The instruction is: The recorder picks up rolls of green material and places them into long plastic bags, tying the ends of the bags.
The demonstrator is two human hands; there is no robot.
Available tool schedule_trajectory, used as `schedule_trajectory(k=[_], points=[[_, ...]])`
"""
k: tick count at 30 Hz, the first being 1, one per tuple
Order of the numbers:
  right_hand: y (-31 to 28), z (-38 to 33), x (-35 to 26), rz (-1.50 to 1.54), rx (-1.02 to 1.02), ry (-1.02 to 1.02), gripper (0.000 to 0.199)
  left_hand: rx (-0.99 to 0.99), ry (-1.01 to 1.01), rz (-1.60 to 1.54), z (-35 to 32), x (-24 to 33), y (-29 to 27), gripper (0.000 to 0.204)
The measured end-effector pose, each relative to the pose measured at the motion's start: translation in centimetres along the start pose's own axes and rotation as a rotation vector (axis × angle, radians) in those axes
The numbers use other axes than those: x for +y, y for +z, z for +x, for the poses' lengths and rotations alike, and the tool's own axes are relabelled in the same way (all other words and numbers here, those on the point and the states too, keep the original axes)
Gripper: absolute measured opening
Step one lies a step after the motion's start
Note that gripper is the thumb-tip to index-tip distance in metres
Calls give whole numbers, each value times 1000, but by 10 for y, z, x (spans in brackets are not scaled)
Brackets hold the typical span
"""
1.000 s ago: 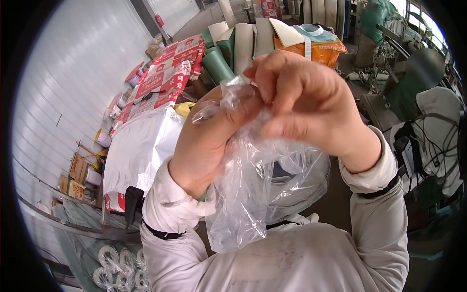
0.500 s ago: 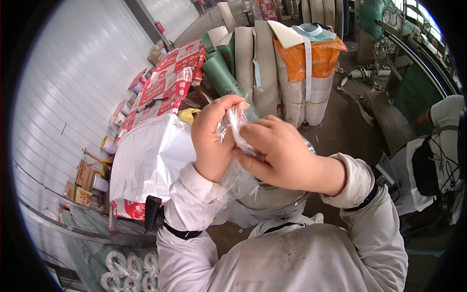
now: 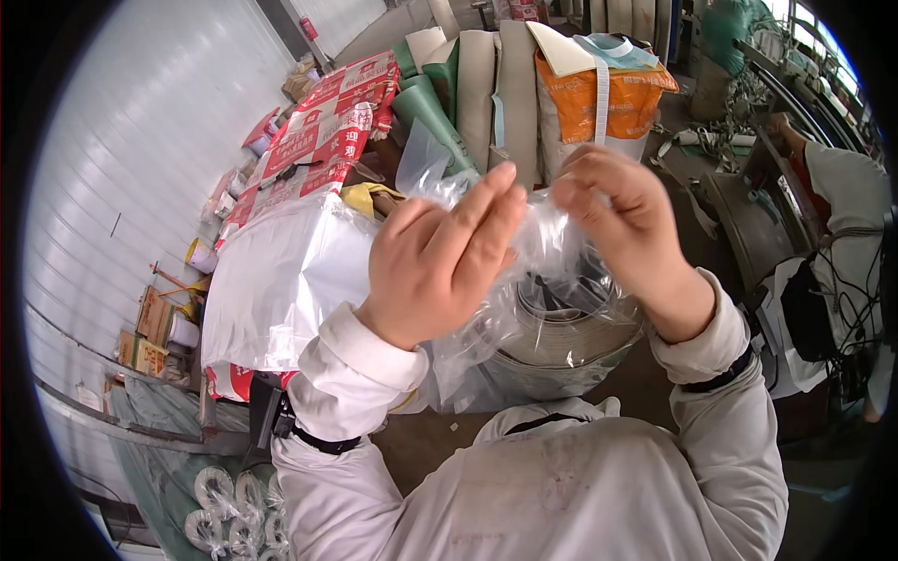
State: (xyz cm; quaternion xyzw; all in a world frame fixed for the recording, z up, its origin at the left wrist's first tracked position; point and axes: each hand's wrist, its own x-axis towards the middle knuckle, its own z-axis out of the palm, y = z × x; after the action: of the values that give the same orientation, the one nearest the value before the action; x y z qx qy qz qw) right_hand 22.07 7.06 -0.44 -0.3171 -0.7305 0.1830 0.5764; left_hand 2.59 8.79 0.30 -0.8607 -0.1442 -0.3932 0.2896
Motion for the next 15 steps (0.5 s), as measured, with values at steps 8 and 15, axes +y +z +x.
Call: schedule_trajectory(k=[8,15], points=[[-43,-9,-2,-103,-65,-286,8,153,-853,-1118,-28,13,-22,19],[10,40,-61,-73,-355,-620,14,-184,-476,-1197,13,17,-33,23]])
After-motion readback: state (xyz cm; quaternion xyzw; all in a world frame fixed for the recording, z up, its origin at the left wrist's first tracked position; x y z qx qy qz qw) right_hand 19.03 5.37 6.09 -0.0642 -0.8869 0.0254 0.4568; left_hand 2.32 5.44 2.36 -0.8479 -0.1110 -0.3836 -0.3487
